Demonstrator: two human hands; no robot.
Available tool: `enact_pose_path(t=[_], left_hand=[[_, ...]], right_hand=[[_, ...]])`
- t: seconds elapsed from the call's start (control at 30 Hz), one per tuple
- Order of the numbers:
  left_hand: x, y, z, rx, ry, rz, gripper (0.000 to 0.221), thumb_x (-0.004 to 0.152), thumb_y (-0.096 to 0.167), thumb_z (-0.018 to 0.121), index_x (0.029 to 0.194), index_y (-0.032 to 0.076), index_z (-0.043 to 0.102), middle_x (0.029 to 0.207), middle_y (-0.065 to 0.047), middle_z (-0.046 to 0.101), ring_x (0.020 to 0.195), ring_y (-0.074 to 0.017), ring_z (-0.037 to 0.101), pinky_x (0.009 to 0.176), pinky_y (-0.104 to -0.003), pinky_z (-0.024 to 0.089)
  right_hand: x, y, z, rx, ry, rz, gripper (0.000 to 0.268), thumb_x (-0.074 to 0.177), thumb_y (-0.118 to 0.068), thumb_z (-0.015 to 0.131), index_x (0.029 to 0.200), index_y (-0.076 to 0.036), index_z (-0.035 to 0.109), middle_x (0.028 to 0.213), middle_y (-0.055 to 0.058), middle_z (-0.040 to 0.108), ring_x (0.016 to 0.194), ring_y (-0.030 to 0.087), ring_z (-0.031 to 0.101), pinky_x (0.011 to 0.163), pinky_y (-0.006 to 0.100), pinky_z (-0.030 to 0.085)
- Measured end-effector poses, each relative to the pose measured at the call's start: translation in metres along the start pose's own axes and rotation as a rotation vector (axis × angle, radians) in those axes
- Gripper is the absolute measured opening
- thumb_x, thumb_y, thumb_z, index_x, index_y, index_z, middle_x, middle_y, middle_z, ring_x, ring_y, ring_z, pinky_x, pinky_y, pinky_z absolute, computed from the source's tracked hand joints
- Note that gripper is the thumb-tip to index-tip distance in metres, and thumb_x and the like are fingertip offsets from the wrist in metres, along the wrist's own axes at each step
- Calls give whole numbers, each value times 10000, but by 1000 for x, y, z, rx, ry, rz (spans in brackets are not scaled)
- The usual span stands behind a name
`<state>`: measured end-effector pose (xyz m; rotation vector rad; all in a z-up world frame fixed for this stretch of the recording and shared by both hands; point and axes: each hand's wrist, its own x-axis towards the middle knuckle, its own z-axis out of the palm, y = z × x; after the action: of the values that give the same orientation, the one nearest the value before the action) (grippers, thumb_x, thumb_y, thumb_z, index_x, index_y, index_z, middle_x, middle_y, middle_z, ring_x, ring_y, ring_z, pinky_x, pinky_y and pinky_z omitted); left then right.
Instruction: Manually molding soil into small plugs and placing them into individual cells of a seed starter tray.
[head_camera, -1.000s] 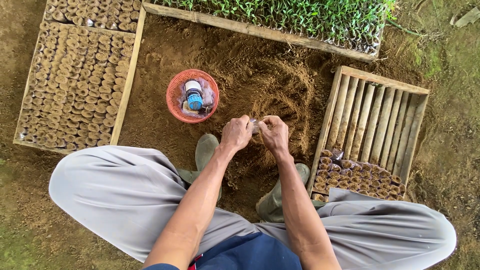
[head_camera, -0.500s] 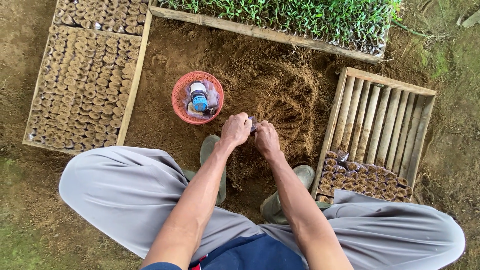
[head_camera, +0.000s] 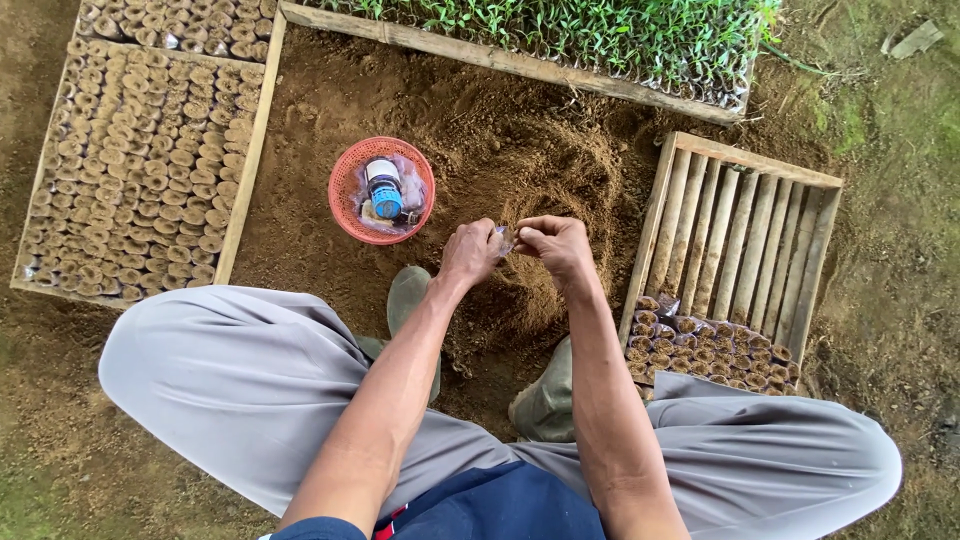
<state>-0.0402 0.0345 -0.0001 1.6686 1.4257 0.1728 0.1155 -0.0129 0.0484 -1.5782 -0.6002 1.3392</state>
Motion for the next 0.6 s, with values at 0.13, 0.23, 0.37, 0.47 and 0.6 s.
enact_pose_path(t=[0.13, 0.23, 0.37, 0.47, 0.6], left_hand=[[2, -2, 4, 7, -14, 14, 277, 916, 297, 562, 846, 51, 669, 942, -278, 722, 973, -528, 680, 799, -623, 509], [1, -1, 5, 14, -17, 24, 280, 926, 302, 565, 829, 57, 660, 931, -275, 718, 960, -524, 679, 800, -623, 506], [-1, 2, 5, -7, -15, 14, 266, 934, 303, 562, 822, 86, 669, 913, -228, 738, 958, -489, 699, 809, -586, 530], [-2, 4, 4, -8, -16, 11, 269, 944, 299, 563, 827, 83, 673, 914, -228, 738, 959, -483, 702, 813, -578, 533], [0, 1, 7, -56, -4, 29, 278, 948, 301, 584, 807, 78, 668, 859, -231, 723, 911, -477, 704, 785, -562, 530]], right_hand=[[-7, -11, 6, -140, -15, -9, 194, 871, 42, 662, 1037, 69, 757, 907, 255, 738, 803, 211, 730, 724, 326, 660], [-7, -8, 8, -180, 7, -9, 226, 853, 55, 622, 1029, 74, 762, 905, 295, 725, 809, 251, 729, 728, 353, 658], [-3, -2, 7, -212, 3, -6, 257, 850, 58, 592, 1039, 62, 766, 920, 314, 719, 830, 284, 740, 738, 392, 664], [-5, -2, 6, -232, -15, -12, 285, 852, 52, 571, 1062, 58, 763, 944, 305, 719, 856, 288, 732, 761, 399, 657], [-5, -2, 0, -563, 2, -87, 309, 834, -90, 624, 1059, -190, 811, 858, 59, 780, 914, 219, 741, 791, 458, 607]])
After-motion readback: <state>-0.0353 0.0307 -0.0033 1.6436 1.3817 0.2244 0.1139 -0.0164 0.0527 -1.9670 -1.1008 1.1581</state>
